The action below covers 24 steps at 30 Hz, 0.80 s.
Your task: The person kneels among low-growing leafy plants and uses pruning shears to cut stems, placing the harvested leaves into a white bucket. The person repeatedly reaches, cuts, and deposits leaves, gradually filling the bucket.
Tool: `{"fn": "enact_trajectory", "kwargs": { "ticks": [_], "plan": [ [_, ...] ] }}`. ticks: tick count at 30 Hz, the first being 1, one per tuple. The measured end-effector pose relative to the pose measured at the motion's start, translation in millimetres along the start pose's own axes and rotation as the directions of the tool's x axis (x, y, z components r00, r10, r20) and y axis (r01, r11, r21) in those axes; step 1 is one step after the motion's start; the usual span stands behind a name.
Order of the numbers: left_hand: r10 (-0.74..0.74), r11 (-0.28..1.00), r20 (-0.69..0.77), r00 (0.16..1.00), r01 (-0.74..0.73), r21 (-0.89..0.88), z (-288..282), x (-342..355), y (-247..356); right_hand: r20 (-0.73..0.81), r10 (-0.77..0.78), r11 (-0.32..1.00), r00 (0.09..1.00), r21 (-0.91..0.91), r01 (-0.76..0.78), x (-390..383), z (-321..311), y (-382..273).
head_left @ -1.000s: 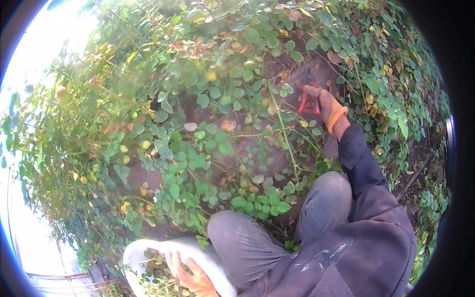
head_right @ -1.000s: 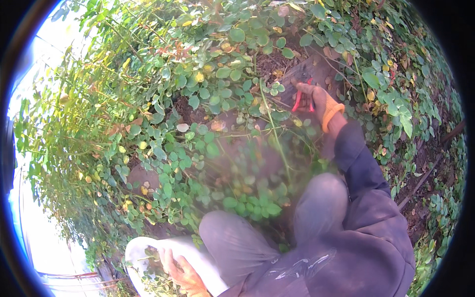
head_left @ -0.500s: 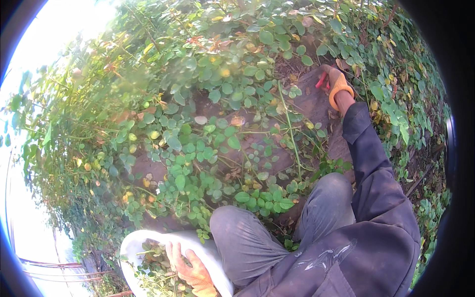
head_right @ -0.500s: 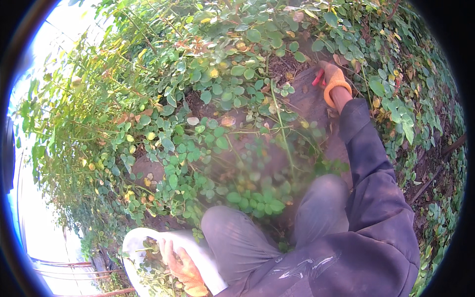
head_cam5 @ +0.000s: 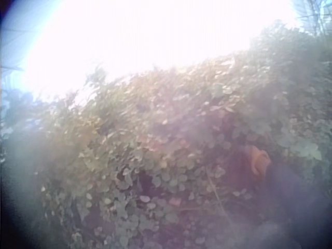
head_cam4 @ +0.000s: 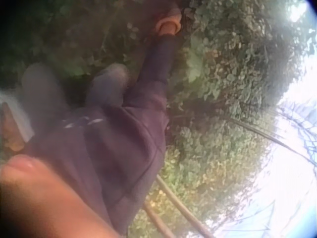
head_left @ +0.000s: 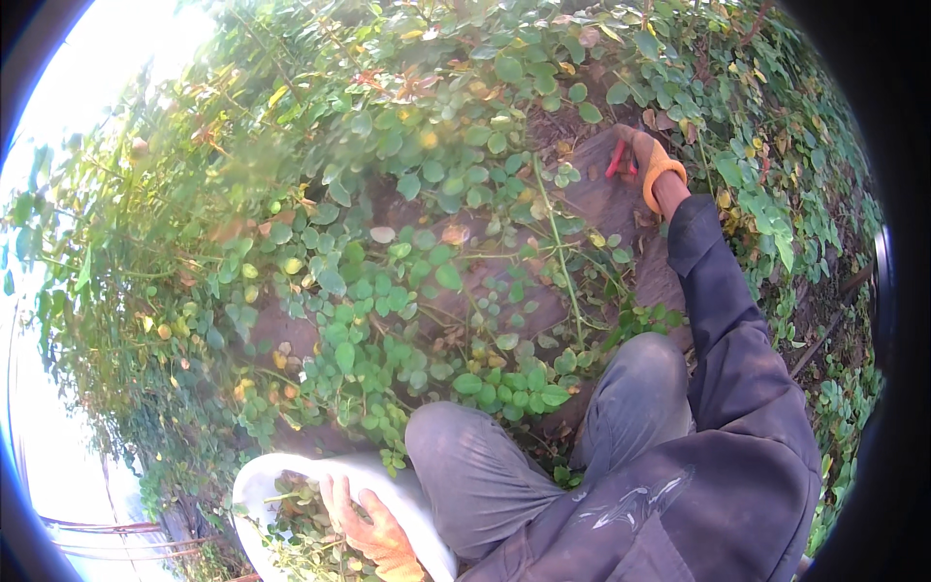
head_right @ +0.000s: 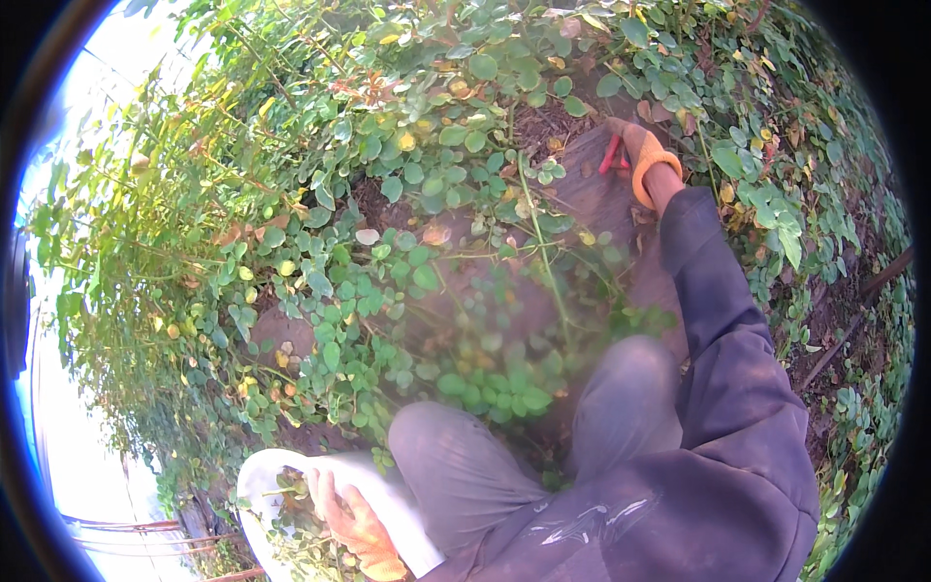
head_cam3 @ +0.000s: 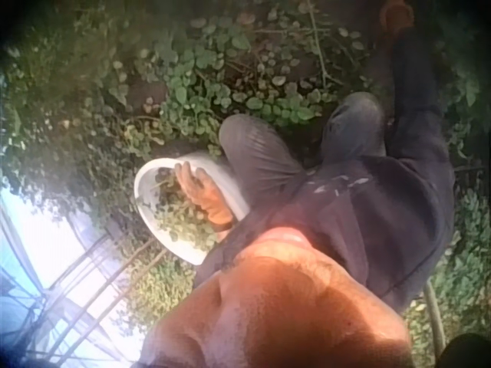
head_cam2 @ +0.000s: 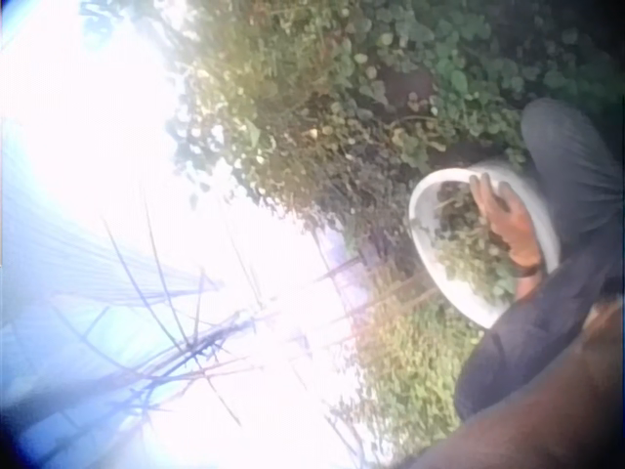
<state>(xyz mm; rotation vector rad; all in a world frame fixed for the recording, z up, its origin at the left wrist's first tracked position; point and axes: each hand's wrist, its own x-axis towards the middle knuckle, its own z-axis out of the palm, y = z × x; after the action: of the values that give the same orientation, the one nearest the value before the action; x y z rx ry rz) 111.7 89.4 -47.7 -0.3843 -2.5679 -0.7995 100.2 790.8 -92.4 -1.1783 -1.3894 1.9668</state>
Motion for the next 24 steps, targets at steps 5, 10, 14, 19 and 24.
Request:
{"fn": "enact_trajectory", "kwargs": {
  "ticks": [5,10,14,19,24],
  "plan": [
    [-0.013,1.000,0.001,1.000,0.013,0.006,0,-1,-1,0.147,-0.119,0.921,0.982,0.386,0.054,0,3,-10],
    [-0.011,1.000,-0.002,1.000,0.011,-0.008,0,-2,-1,0.429,-0.428,0.716,0.796,0.698,0.009,-17,14,2],
    [0.009,1.000,0.013,1.000,-0.009,-0.008,-1,-1,-2,0.479,-0.346,0.725,0.807,0.683,-0.095,-58,18,39],
    [-0.002,1.000,0.022,1.000,0.002,0.017,-1,-2,-5,0.423,-0.199,0.794,0.884,0.598,-0.107,-128,8,91],
    [0.027,0.995,0.009,1.000,-0.028,0.101,-4,0,-1,0.379,-0.267,0.866,0.886,0.498,0.048,-176,-5,72]
  ]
}}
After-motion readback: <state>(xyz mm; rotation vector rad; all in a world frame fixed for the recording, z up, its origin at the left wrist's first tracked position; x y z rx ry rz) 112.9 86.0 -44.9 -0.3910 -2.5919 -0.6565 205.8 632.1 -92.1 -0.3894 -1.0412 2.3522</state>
